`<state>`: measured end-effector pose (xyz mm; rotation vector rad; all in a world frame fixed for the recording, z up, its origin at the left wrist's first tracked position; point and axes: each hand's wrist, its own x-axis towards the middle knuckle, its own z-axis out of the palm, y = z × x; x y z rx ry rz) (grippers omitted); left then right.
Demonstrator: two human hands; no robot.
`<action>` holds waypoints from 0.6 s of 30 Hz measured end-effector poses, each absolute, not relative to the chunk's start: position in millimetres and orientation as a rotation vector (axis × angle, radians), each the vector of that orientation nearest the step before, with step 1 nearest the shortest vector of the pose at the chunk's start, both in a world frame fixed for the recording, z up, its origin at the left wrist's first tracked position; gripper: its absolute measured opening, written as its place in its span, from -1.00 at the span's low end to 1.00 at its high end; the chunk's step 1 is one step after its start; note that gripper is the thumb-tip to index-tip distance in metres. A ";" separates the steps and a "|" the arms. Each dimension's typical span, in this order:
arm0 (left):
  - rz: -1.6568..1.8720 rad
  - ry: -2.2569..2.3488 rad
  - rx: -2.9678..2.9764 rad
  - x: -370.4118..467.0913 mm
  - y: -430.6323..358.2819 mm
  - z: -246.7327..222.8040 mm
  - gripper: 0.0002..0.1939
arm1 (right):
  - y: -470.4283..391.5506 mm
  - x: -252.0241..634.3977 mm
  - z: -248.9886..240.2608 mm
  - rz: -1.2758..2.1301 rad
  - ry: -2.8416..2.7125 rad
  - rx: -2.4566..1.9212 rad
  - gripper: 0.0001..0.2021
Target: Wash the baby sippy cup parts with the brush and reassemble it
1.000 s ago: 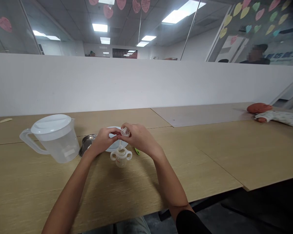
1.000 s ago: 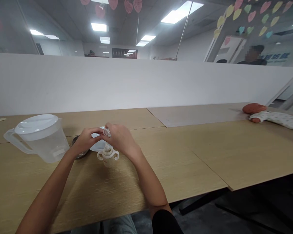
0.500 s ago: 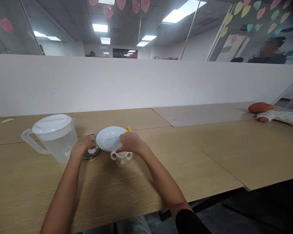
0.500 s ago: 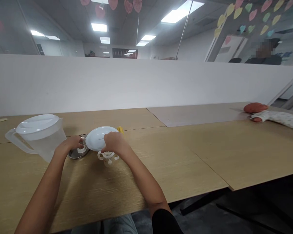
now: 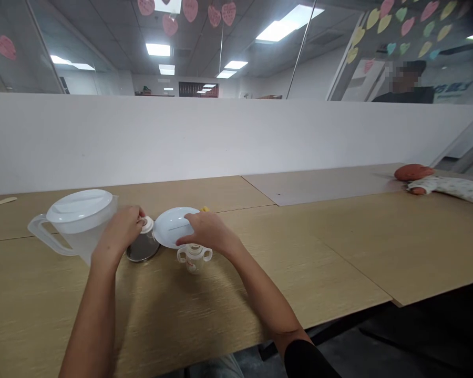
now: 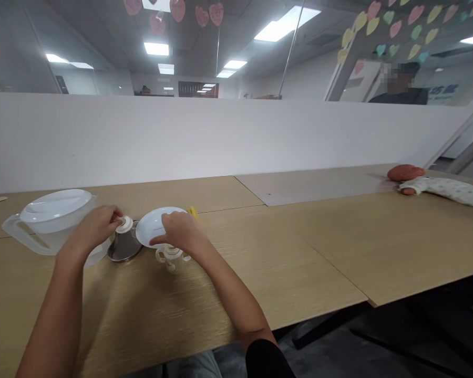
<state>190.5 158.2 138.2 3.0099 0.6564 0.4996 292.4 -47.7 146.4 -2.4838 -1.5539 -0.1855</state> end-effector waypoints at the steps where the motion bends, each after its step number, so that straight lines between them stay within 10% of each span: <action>1: 0.618 0.544 2.989 183.1 142.6 148.8 -0.73 | -47.5 290.5 145.7 -0.202 -1.557 -2.382 -0.35; 4: 0.736 0.172 2.911 166.6 95.6 168.8 -0.67 | -45.4 284.6 143.4 -0.173 -1.605 -2.065 -0.20; 10: 0.913 0.064 2.794 159.1 60.5 176.0 -0.68 | -45.1 273.2 153.2 -0.143 -1.452 -1.868 -0.71; 18: 1.136 -0.006 2.110 182.1 74.4 166.8 -0.74 | -52.6 254.2 165.0 -0.203 -1.183 -1.804 -0.82</action>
